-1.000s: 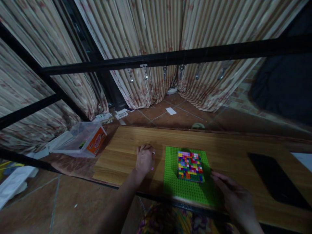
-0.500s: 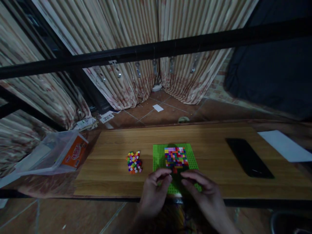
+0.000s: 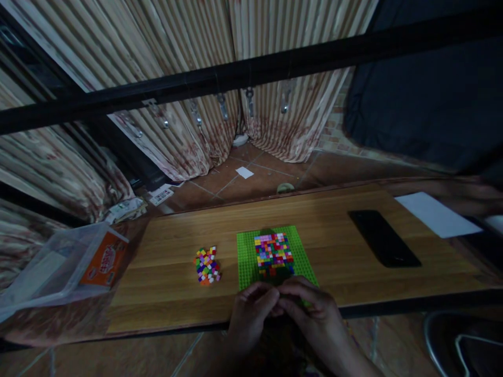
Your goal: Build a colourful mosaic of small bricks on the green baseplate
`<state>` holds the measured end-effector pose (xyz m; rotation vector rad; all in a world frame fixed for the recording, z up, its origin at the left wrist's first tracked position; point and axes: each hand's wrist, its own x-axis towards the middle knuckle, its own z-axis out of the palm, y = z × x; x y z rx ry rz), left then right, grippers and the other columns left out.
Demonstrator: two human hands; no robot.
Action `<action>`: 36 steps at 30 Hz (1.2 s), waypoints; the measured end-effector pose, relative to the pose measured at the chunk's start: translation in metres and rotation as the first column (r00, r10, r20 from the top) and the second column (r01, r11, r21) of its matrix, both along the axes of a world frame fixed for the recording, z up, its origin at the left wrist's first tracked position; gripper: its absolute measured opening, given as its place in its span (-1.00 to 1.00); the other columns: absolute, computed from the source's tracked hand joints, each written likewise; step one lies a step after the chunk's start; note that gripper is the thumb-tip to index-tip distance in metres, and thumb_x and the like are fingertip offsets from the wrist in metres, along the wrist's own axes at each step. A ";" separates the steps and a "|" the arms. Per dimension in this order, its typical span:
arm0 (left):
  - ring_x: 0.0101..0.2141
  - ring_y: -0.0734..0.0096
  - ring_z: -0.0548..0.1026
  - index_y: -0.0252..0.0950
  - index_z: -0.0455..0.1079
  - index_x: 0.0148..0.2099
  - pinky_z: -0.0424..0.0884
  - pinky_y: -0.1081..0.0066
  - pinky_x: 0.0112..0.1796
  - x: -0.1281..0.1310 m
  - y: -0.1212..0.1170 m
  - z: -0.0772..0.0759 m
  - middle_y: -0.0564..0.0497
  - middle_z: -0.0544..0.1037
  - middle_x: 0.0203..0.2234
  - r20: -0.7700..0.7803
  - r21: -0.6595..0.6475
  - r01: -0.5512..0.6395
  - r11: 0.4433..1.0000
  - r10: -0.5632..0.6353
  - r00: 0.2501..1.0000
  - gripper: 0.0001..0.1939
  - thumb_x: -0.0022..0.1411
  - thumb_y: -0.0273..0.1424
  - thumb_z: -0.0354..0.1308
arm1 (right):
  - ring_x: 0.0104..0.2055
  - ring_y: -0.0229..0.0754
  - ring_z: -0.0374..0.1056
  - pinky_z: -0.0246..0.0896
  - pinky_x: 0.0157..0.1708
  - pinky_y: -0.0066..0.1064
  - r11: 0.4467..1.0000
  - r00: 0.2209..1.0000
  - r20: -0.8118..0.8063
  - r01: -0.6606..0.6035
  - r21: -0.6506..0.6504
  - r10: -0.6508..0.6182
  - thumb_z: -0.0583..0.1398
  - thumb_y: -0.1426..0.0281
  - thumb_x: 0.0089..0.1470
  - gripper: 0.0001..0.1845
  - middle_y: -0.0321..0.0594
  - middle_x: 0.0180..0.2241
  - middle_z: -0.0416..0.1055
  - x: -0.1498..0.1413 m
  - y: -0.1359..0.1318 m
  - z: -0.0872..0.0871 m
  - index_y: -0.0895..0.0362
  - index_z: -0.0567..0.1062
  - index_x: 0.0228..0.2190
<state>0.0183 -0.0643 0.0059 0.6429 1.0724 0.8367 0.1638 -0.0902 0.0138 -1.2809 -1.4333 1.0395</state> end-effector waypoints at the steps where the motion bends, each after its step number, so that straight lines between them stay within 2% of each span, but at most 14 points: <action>1: -0.54 0.52 0.45 -0.35 0.48 -0.44 0.40 0.50 -0.41 0.001 0.000 -0.001 0.06 0.51 -0.60 -0.005 0.000 0.003 1.000 -0.003 1.000 -0.64 -0.15 -0.15 0.41 | -0.27 -0.23 0.41 0.32 -0.27 -0.46 1.000 1.000 0.005 0.006 -0.007 -0.006 0.20 0.33 0.11 -0.89 -0.27 -0.33 0.45 0.000 0.000 0.000 0.01 0.56 -0.32; 5: -0.52 0.47 0.48 -0.36 0.49 -0.41 0.44 0.45 -0.38 0.005 0.000 -0.001 0.02 0.52 -0.57 -0.026 0.025 0.008 1.000 -0.008 1.000 -0.62 -0.12 -0.13 0.39 | -0.28 -0.22 0.41 0.32 -0.28 -0.46 0.999 0.999 0.026 0.029 -0.019 -0.029 0.16 0.28 0.14 -0.83 -0.26 -0.34 0.45 0.001 -0.001 0.001 0.02 0.56 -0.34; 9: -0.48 0.41 0.50 -0.37 0.51 -0.37 0.46 0.43 -0.37 0.008 0.001 0.007 -0.05 0.56 -0.51 -0.081 0.085 0.022 0.996 -0.015 0.997 -0.59 -0.04 -0.08 0.32 | -0.24 -0.18 0.41 0.32 -0.27 -0.43 0.995 0.994 0.044 0.097 -0.018 -0.097 0.17 0.23 0.13 -0.80 -0.22 -0.32 0.47 0.008 0.005 -0.001 0.04 0.55 -0.37; 13: -0.44 0.38 0.51 -0.35 0.53 -0.32 0.45 0.43 -0.36 0.003 0.006 0.013 -0.06 0.58 -0.48 -0.236 0.187 -0.059 0.981 0.103 0.966 -0.60 -0.01 -0.08 0.29 | -0.23 -0.12 0.40 0.31 -0.24 -0.36 0.950 0.950 0.007 0.312 -0.022 -0.312 0.23 0.19 0.05 -0.77 -0.18 -0.32 0.50 0.021 0.025 -0.012 0.07 0.57 -0.36; 16: -0.40 0.37 0.51 -0.33 0.51 -0.28 0.44 0.44 -0.34 -0.003 0.012 0.006 -0.03 0.58 -0.46 -0.298 0.293 -0.138 0.946 0.228 0.927 -0.63 -0.02 -0.12 0.30 | -0.28 -0.12 0.41 0.30 -0.23 -0.31 0.905 0.902 -0.071 0.422 -0.053 -0.425 0.26 0.15 -0.03 -0.72 -0.17 -0.35 0.52 0.030 0.046 -0.023 0.11 0.58 -0.38; 20: -0.34 0.37 0.51 -0.32 0.48 -0.18 0.43 0.45 -0.30 -0.008 0.019 -0.011 -0.04 0.58 -0.36 -0.360 0.376 -0.163 0.912 0.306 0.882 -0.63 0.00 -0.20 0.30 | -0.30 -0.13 0.42 0.29 -0.24 -0.31 0.905 0.900 -0.110 0.414 -0.095 -0.423 0.28 0.14 -0.06 -0.70 -0.18 -0.36 0.54 0.033 0.066 -0.036 0.12 0.59 -0.39; 25: -0.36 0.40 0.50 -0.30 0.47 -0.12 0.42 0.46 -0.32 -0.010 0.021 -0.024 -0.02 0.56 -0.36 -0.435 0.413 -0.102 0.905 0.295 0.851 -0.62 0.02 -0.23 0.29 | -0.29 -0.12 0.43 0.31 -0.24 -0.30 0.913 0.907 -0.118 0.396 -0.097 -0.405 0.29 0.13 -0.09 -0.69 -0.18 -0.35 0.56 0.030 0.074 -0.043 0.12 0.61 -0.39; 30: -0.31 0.35 0.52 -0.28 0.46 -0.13 0.43 0.42 -0.26 -0.006 0.018 -0.027 -0.03 0.58 -0.33 -0.430 0.479 -0.062 0.876 0.295 0.853 -0.69 0.07 -0.28 0.23 | -0.34 -0.13 0.44 0.33 -0.29 -0.30 0.899 0.887 -0.160 0.414 -0.146 -0.434 0.33 0.17 -0.16 -0.71 -0.19 -0.39 0.57 0.027 0.074 -0.039 0.11 0.61 -0.42; 36: -0.40 0.43 0.48 -0.28 0.46 -0.14 0.39 0.47 -0.34 -0.003 0.016 -0.031 0.01 0.55 -0.38 -0.464 0.505 -0.038 0.862 0.309 0.830 -0.74 0.11 -0.31 0.18 | -0.44 -0.17 0.42 0.33 -0.36 -0.32 0.862 0.835 -0.241 0.435 -0.260 -0.494 0.42 0.25 -0.37 -0.71 -0.25 -0.50 0.55 0.027 0.080 -0.028 0.10 0.61 -0.49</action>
